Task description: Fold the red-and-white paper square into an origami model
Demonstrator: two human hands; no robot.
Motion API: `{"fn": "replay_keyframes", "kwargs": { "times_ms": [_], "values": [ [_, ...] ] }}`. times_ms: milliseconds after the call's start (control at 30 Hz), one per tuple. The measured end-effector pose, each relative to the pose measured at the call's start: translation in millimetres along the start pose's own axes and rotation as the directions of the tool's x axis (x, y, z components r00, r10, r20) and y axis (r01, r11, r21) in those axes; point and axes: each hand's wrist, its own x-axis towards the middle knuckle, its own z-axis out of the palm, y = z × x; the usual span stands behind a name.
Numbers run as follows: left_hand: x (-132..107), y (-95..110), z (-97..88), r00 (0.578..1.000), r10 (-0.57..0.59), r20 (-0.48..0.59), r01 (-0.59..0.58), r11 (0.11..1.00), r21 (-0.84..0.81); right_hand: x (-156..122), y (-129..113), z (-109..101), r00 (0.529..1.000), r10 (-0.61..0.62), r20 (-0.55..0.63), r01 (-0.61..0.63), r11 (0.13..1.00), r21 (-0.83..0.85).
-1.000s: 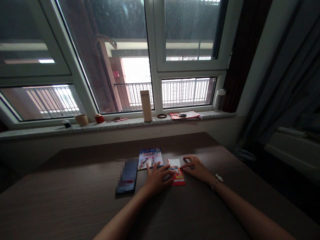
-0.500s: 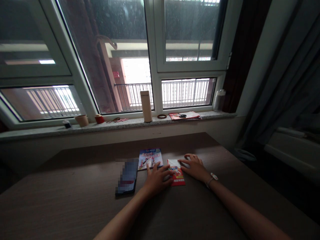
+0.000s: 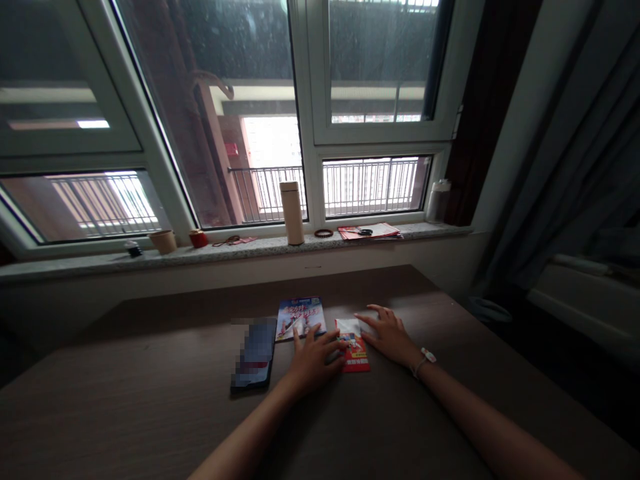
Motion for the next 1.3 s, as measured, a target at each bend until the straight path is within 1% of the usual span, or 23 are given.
{"fn": "replay_keyframes", "kwargs": {
  "times_ms": [67,133,200,233,367,467,633,767,933,1100,1300],
  "values": [
    [-0.8,0.5,-1.3,1.0,-0.004,0.002,0.004,1.0,0.015,-1.3,1.3,-3.4,0.996,-0.087,0.031,0.085,0.995,0.06],
    [-1.3,0.5,-1.6,1.0,-0.007,-0.004,0.007,1.0,0.029,-2.7,1.9,-6.1,0.978,-0.19,0.085,0.182,0.978,0.098],
    [-1.3,-0.3,-0.7,1.0,-0.01,-0.02,0.011,0.999,0.035,-4.0,1.8,-7.4,0.959,-0.255,0.125,0.239,0.962,0.13],
    [-1.1,-0.9,0.3,0.999,-0.015,-0.033,0.016,0.999,0.036,-4.6,1.5,-7.8,0.955,-0.268,0.128,0.251,0.958,0.138],
    [-0.1,-4.1,4.9,0.996,-0.045,-0.079,0.048,0.998,0.032,-7.1,0.1,-10.0,0.954,-0.296,0.048,0.289,0.95,0.119],
    [-0.4,-5.4,6.6,0.994,-0.037,-0.104,0.039,0.999,0.023,-9.1,0.1,-13.0,0.943,-0.334,0.006,0.331,0.936,0.118],
    [-2.6,-4.9,5.2,0.993,0.002,-0.116,-0.001,1.0,0.006,-9.6,4.6,-11.6,0.944,-0.331,-0.003,0.326,0.929,0.173],
    [-2.3,-4.9,5.5,0.995,-0.004,-0.104,0.004,1.0,0.002,-7.1,10.3,-6.3,0.941,-0.339,-0.02,0.335,0.914,0.229],
    [-1.0,-7.7,9.3,0.993,0.008,-0.12,-0.007,1.0,0.01,-5.3,13.8,-4.0,0.934,-0.356,-0.001,0.342,0.896,0.284],
    [-1.0,-8.1,10.4,0.99,0.003,-0.141,-0.002,1.0,0.01,-7.1,13.0,-4.2,0.921,-0.389,-0.03,0.385,0.893,0.234],
    [0.5,-9.7,12.2,0.989,-0.005,-0.15,0.007,1.0,0.012,-11.3,4.0,-5.3,0.911,-0.407,-0.064,0.412,0.894,0.175]
  ]
}}
